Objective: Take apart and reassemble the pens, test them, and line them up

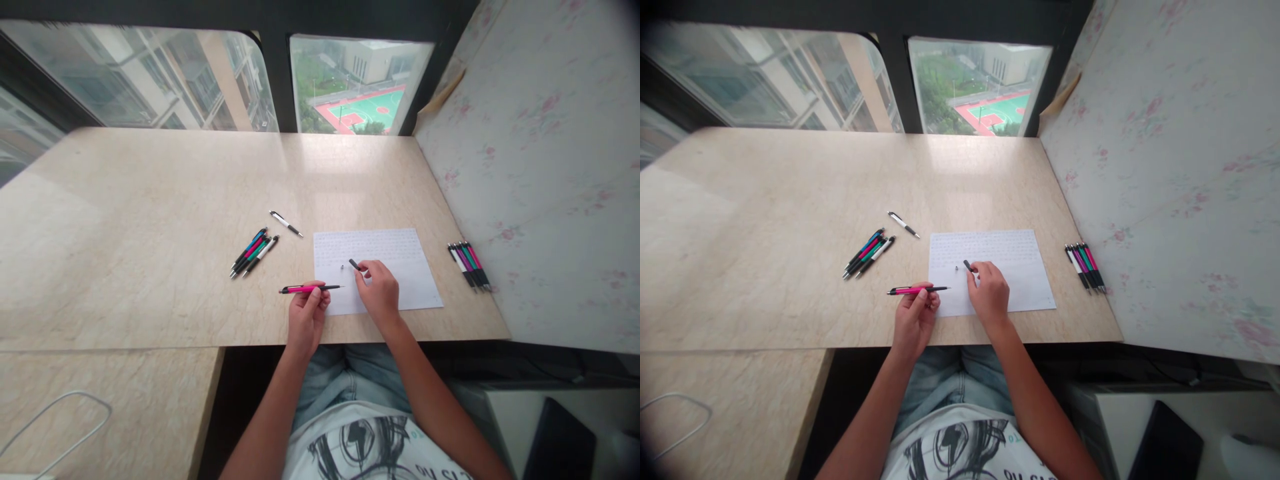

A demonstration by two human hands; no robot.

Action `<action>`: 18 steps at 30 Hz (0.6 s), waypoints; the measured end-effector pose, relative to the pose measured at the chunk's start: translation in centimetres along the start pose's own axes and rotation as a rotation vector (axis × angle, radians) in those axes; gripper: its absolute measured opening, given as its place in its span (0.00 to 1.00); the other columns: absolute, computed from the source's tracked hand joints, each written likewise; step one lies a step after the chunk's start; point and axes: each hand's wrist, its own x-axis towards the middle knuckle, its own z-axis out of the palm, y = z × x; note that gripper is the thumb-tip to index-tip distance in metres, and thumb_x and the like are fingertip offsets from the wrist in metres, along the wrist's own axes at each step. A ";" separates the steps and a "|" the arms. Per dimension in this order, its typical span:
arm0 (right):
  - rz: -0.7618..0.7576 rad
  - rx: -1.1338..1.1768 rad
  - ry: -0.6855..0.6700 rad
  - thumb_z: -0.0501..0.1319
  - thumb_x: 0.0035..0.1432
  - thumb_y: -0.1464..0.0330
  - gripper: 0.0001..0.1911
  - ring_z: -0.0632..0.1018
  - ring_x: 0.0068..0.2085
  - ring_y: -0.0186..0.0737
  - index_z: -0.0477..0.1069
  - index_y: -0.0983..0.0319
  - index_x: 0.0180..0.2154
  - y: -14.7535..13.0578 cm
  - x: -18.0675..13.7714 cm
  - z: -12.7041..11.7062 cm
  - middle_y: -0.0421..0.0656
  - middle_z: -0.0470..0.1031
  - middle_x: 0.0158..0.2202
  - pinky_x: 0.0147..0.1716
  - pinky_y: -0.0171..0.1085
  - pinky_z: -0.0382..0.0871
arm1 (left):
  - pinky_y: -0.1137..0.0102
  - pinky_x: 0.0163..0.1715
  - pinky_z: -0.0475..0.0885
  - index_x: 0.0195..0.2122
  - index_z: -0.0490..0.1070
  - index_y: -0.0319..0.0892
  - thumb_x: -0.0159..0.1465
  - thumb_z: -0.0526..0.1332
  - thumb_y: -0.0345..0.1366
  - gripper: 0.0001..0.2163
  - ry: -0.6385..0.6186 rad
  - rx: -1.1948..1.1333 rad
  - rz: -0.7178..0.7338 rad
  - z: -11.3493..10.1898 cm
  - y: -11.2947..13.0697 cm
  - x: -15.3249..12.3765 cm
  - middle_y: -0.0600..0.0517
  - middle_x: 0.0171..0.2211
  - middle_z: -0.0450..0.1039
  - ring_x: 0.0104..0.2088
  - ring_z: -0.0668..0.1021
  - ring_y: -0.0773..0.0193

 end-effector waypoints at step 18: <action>0.108 0.583 -0.390 0.55 0.67 0.59 0.18 0.76 0.29 0.38 0.75 0.60 0.30 -2.7 -1.8 -2.7 0.41 0.77 0.26 0.29 0.35 0.67 | 0.72 0.35 0.70 0.38 0.79 0.40 0.58 0.71 0.40 0.11 -0.076 0.197 0.029 0.2 -0.2 -0.5 0.51 0.29 0.76 0.30 0.76 0.68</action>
